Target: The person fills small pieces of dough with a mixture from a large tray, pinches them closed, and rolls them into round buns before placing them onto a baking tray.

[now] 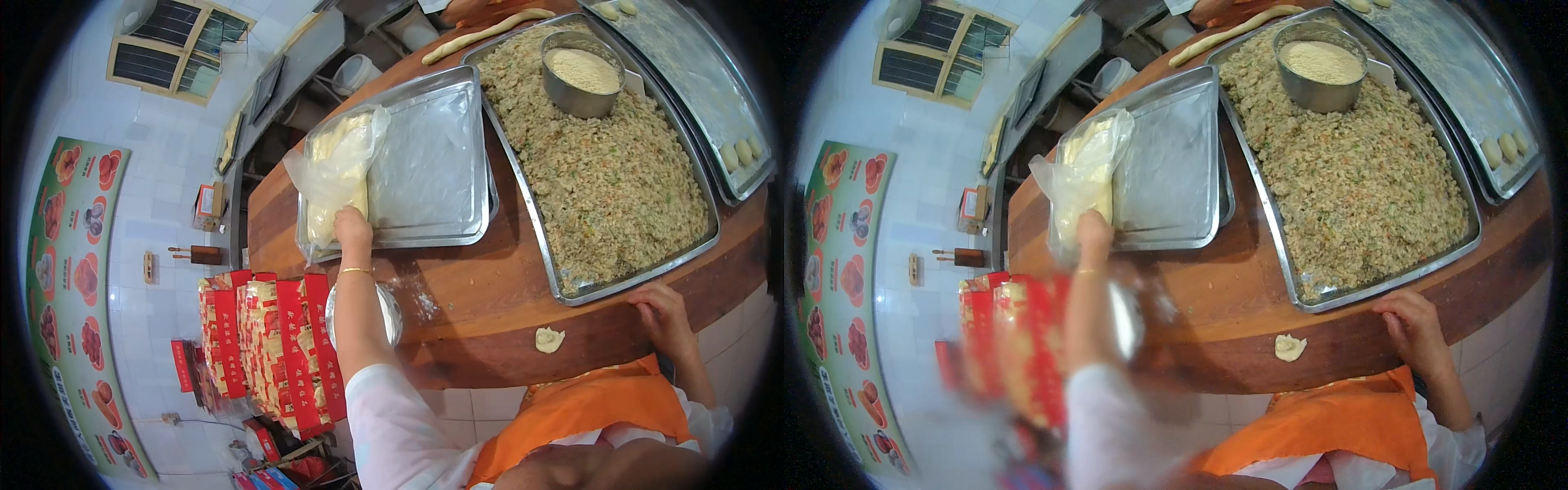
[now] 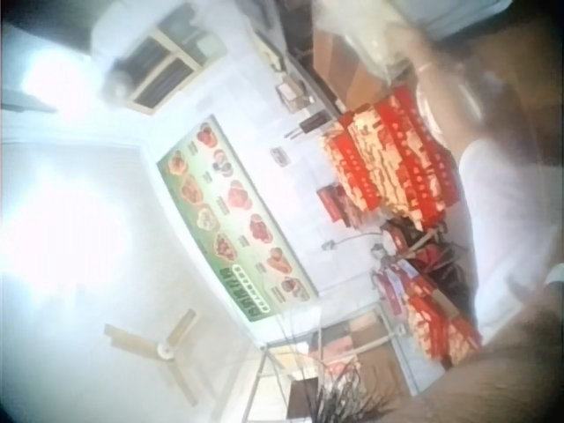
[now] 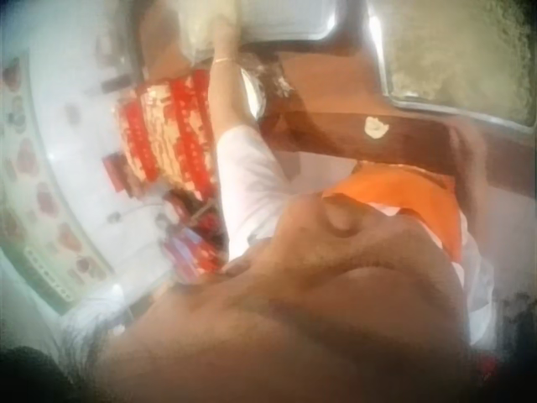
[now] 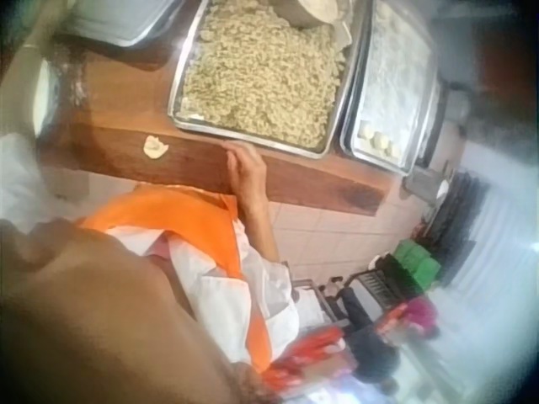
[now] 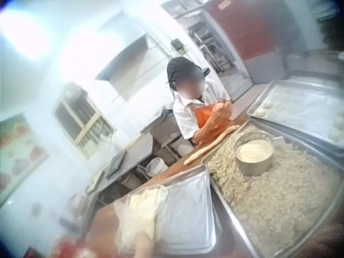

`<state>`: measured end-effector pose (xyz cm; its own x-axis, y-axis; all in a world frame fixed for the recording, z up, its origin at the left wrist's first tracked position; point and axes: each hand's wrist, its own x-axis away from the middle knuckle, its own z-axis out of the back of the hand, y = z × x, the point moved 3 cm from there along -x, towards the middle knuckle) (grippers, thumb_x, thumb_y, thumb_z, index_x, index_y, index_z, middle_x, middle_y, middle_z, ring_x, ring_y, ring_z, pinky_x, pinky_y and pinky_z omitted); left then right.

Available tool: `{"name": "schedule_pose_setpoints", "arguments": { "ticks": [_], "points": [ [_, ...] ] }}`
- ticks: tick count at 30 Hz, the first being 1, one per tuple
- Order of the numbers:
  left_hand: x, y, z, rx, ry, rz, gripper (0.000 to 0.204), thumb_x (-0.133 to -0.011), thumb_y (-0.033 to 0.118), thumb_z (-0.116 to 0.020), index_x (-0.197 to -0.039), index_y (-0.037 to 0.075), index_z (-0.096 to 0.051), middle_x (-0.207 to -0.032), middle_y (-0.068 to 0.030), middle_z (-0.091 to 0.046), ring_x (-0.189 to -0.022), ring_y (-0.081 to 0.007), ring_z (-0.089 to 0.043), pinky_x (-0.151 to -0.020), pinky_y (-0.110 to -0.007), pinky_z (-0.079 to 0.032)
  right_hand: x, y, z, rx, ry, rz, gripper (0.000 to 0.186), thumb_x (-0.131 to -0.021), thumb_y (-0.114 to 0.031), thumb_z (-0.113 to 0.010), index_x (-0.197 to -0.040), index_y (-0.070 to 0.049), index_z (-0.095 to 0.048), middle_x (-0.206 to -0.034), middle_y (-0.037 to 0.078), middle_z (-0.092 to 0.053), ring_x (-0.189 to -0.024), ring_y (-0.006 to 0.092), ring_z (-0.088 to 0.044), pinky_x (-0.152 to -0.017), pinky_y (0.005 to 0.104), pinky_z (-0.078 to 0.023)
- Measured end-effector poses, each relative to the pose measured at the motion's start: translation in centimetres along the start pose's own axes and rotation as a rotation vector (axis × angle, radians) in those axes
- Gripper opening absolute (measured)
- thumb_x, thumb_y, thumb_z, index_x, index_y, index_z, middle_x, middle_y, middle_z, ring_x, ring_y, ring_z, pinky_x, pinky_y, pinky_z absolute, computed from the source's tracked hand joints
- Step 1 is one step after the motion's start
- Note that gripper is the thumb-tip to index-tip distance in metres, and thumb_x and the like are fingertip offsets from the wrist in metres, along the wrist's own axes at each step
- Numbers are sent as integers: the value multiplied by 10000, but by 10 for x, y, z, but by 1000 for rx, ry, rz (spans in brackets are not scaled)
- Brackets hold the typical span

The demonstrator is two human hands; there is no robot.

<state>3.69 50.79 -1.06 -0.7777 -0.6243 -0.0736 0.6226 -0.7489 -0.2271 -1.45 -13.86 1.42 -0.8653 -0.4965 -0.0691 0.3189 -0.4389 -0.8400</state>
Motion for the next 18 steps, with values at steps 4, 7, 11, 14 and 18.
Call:
{"name": "schedule_pose_setpoints", "arguments": {
  "ticks": [4, 7, 11, 14, 18],
  "points": [
    [-17, 4, 36, 57, 105, -47, 191, -782, 85, -668, -907, -58, -685, -948, -269, -692, -902, -416, -693, -824, -459, -567, 7, 6, -1, 6, 13, -27, 172, -814, 89, -621, -953, 0, -671, -951, 146, -680, -875, 308, -666, -758, 366, -536],
    [-49, -3, 81, 777, -212, 173, 159, -807, 86, -620, -884, -45, -669, -868, -199, -688, -764, -333, -693, -697, -389, -587, 7, 8, -3, -2, -10, -23, 168, -821, 84, -621, -957, -2, -671, -949, 147, -679, -868, 307, -665, -749, 365, -533],
    [-28, 33, 85, 1382, -463, 261, 191, -846, 143, -605, -947, -19, -605, -830, -118, -606, -672, -252, -641, -618, -368, -586, 3, 6, -1, 9, -18, -6, 158, -833, 73, -619, -962, -1, -669, -942, 148, -676, -856, 306, -664, -743, 361, -531],
    [-10, 30, 43, 1259, -521, 364, 338, -852, 238, -664, -1020, -42, -579, -830, -108, -554, -705, -272, -630, -605, -386, -581, 3, 7, -2, 9, -15, -39, 152, -834, 70, -619, -959, 1, -672, -933, 144, -675, -844, 305, -663, -736, 360, -531],
    [-7, 80, 18, 1088, -406, 312, 616, -813, 460, -747, -1095, -71, -614, -881, -164, -610, -732, -284, -651, -605, -386, -572, 8, 13, -1, -4, -30, -109, 144, -833, 66, -625, -951, 3, -678, -923, 143, -674, -845, 304, -663, -730, 364, -532]
  ]
}}
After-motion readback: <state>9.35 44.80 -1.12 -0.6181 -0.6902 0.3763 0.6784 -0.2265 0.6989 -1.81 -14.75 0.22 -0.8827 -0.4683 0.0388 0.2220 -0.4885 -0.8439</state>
